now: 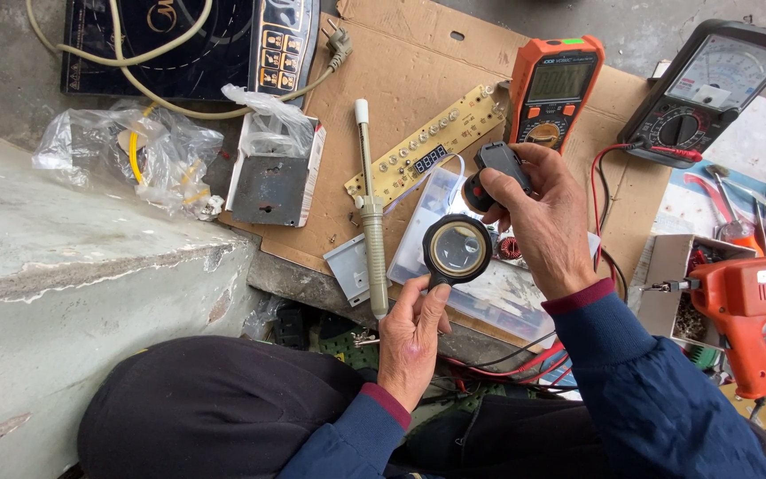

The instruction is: The person sits on the floor and inspects a small circuit board using a magnifying glass. They then pick up a green printed circuit board and examine it closely, turning it over to view both sides.

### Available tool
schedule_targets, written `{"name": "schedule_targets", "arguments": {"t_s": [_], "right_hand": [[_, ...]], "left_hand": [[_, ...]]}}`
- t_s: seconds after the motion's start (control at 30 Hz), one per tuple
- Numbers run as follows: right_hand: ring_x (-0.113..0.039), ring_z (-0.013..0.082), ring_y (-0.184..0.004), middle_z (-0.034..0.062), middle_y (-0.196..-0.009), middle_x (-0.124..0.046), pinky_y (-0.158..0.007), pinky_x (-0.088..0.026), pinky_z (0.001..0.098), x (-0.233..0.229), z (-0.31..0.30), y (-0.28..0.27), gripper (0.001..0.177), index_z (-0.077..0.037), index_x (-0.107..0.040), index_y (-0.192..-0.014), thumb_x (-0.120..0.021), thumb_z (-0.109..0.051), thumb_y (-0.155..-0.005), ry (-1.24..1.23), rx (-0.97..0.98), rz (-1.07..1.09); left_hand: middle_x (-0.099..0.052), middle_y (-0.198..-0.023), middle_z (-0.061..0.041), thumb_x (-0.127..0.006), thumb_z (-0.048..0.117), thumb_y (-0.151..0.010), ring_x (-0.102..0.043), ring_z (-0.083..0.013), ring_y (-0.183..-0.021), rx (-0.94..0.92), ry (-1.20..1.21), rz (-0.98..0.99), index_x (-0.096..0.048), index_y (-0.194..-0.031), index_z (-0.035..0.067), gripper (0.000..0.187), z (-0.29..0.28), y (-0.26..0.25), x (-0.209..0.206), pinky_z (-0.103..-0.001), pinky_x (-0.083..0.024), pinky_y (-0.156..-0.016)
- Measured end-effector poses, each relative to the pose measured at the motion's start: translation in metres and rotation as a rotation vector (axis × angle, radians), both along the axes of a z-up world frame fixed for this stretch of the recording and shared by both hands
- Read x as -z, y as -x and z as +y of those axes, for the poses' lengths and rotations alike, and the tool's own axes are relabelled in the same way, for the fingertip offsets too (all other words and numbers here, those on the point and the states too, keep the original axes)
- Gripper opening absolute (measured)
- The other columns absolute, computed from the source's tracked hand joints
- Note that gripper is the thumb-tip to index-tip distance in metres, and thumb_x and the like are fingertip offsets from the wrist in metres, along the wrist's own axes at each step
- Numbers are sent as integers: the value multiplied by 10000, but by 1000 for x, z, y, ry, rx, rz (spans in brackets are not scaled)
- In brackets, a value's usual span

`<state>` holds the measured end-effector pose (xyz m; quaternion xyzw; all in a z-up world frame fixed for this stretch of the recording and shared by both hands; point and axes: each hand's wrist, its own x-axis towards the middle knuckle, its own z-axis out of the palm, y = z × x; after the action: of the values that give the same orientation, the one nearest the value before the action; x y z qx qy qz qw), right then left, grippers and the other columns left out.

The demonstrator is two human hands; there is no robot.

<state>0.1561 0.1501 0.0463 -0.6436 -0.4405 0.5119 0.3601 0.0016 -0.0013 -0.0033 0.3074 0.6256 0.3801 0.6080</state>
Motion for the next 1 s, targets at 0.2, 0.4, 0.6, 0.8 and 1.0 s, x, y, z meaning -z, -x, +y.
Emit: {"name": "schedule_targets", "arguments": {"t_s": [0.2, 0.4, 0.6, 0.8, 1.0], "right_hand": [[-736, 189, -780, 198, -1139, -752, -626, -602, 240, 3, 1, 1, 509, 58, -578, -1443, -724, -118, -988, -15, 15, -17], [-730, 191, -782, 203, -1135, -744, -621, -599, 251, 4, 3, 0, 521, 53, -568, -1442, -730, -118, -978, -16, 21, -15], [-712, 191, -777, 194, -1107, -716, -630, -612, 266, 16, 3, -5, 528, 53, -554, -1440, -746, -122, -980, -90, 12, -26], [-775, 258, -900, 232, -1260, -687, -706, -676, 294, 13, -3, -7, 577, 52, -521, -1462, -745, -130, -962, -80, 51, -22], [-760, 258, -775, 223, -1229, -690, -619, -649, 315, 5, -17, -14, 525, 41, -499, -1441, -726, -95, -987, -85, 59, -66]], "left_hand": [[-633, -711, 38, -648, 407, -1078, -625, -85, -688, 34, 23, 59, -764, -1303, 140, 368, 6, 1, -5, -277, -495, -647], [-650, -728, 18, -640, 427, -1066, -633, -93, -708, -2, 97, 18, -773, -1306, 115, 416, 18, 2, -13, -276, -510, -671], [-595, -658, 27, -659, 453, -1050, -582, -92, -649, 101, 112, -56, -791, -1298, 91, 459, 13, 2, -17, -274, -440, -618], [-752, -943, -11, -578, 401, -1086, -697, -132, -833, 432, 92, -16, -700, -1505, 139, 509, 4, -2, -31, -296, -555, -690], [-745, -1256, -131, -507, 22, -1068, -729, -220, -1021, 521, -190, -43, -526, -1601, 39, 534, -5, -8, -29, -343, -591, -883]]}}
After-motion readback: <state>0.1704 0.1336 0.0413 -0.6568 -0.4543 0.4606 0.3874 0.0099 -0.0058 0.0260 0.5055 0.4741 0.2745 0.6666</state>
